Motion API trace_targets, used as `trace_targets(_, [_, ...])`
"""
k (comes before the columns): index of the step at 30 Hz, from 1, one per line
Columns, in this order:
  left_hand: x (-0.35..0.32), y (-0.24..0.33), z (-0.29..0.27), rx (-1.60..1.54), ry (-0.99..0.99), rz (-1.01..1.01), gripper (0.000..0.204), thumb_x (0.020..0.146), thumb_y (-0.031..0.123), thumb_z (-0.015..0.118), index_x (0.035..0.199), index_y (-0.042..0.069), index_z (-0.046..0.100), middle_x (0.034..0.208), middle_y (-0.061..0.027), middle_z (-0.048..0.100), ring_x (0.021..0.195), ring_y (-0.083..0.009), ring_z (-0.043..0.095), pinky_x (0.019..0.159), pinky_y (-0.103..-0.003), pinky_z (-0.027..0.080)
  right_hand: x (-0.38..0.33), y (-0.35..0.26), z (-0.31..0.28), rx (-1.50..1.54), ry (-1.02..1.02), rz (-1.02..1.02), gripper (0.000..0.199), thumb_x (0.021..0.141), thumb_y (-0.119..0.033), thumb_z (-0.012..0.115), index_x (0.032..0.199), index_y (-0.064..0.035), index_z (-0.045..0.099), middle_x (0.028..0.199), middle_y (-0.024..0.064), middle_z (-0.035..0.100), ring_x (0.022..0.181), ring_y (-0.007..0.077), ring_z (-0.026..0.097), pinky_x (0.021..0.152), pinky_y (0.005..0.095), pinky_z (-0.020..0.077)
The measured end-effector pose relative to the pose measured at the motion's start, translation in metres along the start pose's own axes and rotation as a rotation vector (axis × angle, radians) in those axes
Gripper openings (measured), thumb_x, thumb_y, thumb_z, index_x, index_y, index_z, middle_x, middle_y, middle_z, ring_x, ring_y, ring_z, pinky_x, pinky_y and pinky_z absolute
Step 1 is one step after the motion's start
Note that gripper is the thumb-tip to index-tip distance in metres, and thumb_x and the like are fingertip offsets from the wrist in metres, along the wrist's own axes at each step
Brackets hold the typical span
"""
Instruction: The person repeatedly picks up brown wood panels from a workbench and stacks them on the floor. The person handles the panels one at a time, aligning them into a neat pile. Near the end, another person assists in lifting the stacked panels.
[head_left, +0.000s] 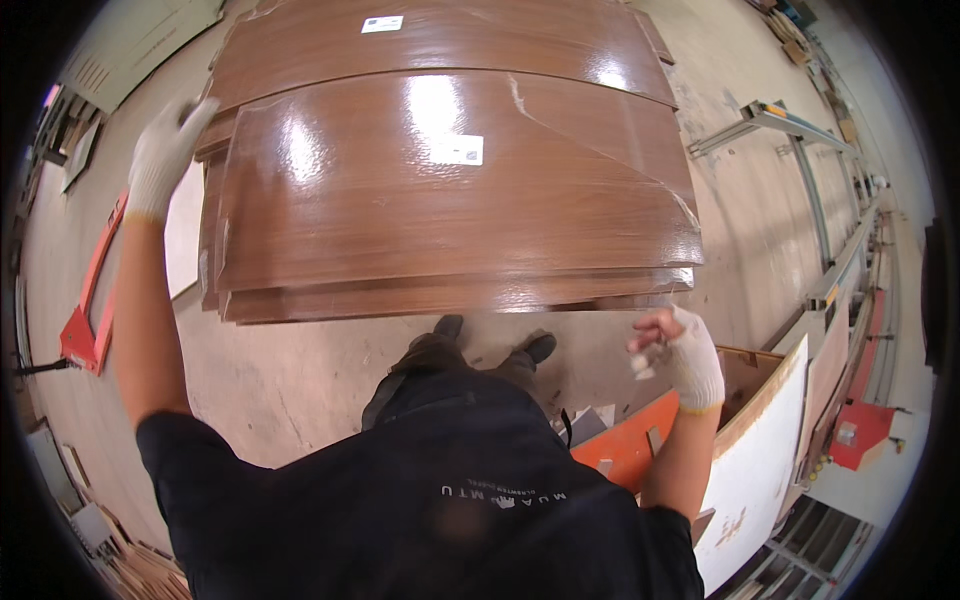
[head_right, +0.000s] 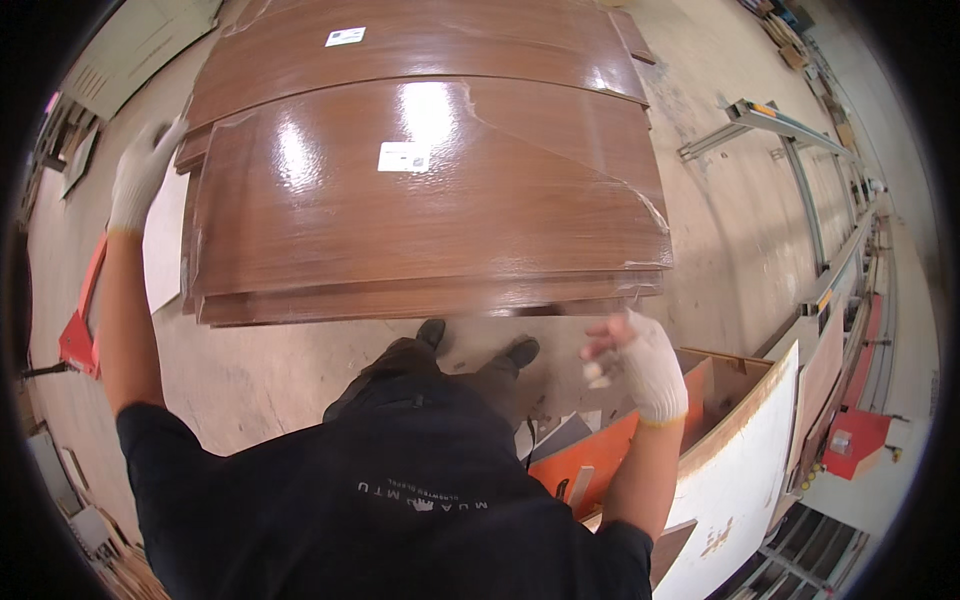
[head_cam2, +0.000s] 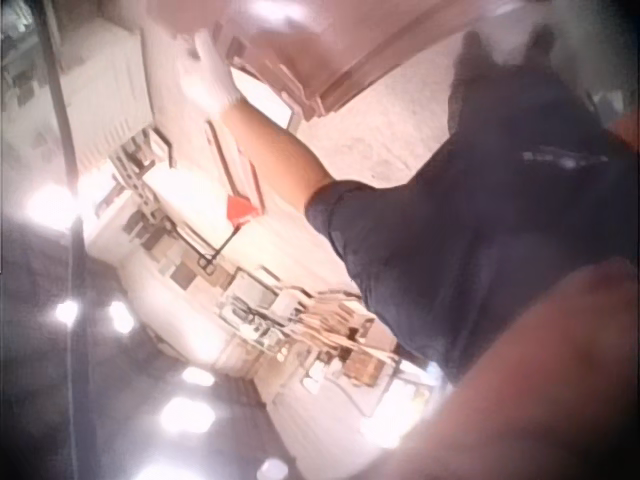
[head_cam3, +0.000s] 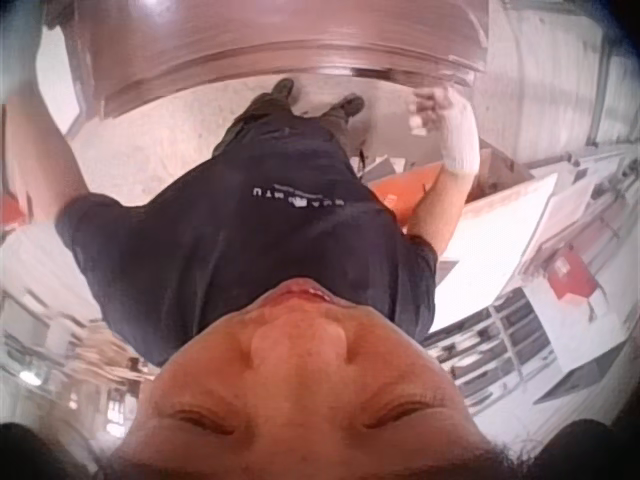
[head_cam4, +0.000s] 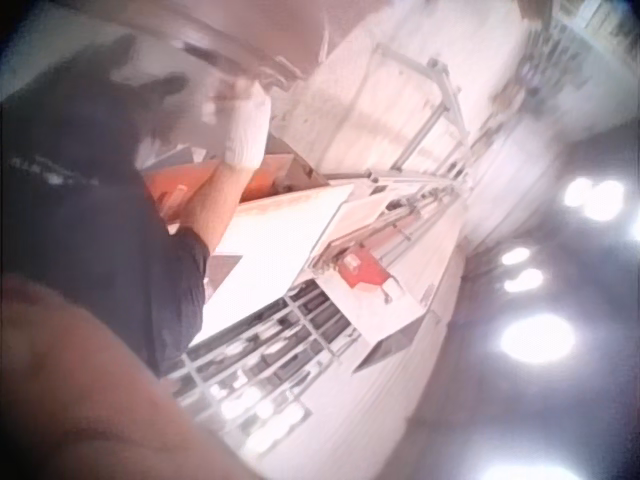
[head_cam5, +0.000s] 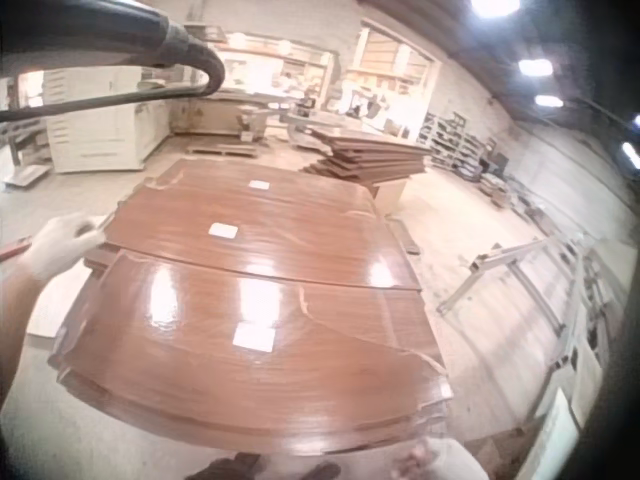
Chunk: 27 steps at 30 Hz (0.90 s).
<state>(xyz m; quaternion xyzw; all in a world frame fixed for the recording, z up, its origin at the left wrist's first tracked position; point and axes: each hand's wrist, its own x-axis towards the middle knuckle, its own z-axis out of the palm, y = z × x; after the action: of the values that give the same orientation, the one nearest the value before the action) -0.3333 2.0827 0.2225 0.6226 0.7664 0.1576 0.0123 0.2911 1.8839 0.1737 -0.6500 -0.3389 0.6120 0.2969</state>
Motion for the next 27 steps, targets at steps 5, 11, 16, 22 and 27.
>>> trace_targets(5, [-0.103,0.02,0.023,-0.363,0.061,0.033,0.043,0.097,0.028,0.071,0.126,-0.004,0.068,0.116,-0.0139,0.072,0.108,-0.0199,0.068,0.098,-0.033,0.051,-0.028,0.043,-0.019,0.163,0.363,-0.07,0.034,0.101,-0.034,0.067,0.112,-0.0025,0.064,0.089,0.0154,0.073,0.073,0.024,0.073,0.062,0.0341,0.0599])
trace_targets(11, [-0.134,0.135,0.036,-0.576,-0.01,0.122,0.033,0.095,0.014,0.07,0.122,-0.006,0.068,0.116,-0.0164,0.073,0.11,-0.0233,0.069,0.101,-0.034,0.051,-0.047,0.076,-0.047,-0.322,0.386,-0.111,0.026,0.1,-0.017,0.067,0.12,-0.0007,0.068,0.101,0.0092,0.075,0.087,0.0122,0.067,0.08,0.0294,0.0539])
trace_targets(16, [-0.152,0.238,0.044,-0.669,-0.093,0.572,0.023,0.083,0.006,0.074,0.104,-0.002,0.071,0.096,-0.0156,0.071,0.084,-0.0325,0.069,0.078,-0.04,0.055,-0.094,0.14,-0.163,-0.086,0.608,-0.2,0.028,0.106,-0.012,0.061,0.127,0.0064,0.06,0.104,0.0115,0.069,0.088,0.0172,0.068,0.078,0.0271,0.0548])
trace_targets(22, [-0.205,0.373,0.091,-0.791,-0.46,1.128,0.02,0.079,0.009,0.076,0.098,0.003,0.072,0.093,-0.0141,0.073,0.085,-0.0364,0.07,0.079,-0.045,0.056,-0.211,0.3,-0.345,0.716,1.189,-0.209,0.037,0.102,-0.014,0.052,0.134,0.0044,0.052,0.107,0.0135,0.067,0.079,0.0179,0.067,0.066,0.0294,0.0554])
trace_targets(27, [-0.271,0.492,0.125,-0.764,-0.656,1.396,0.022,0.077,0.008,0.076,0.098,0.003,0.072,0.099,-0.0156,0.074,0.091,-0.0363,0.071,0.085,-0.045,0.056,-0.286,0.443,-0.369,-0.152,1.791,0.292,0.059,0.091,-0.023,0.081,0.13,0.0113,0.052,0.114,0.0192,0.073,0.114,0.0264,0.071,0.094,0.0363,0.0575])
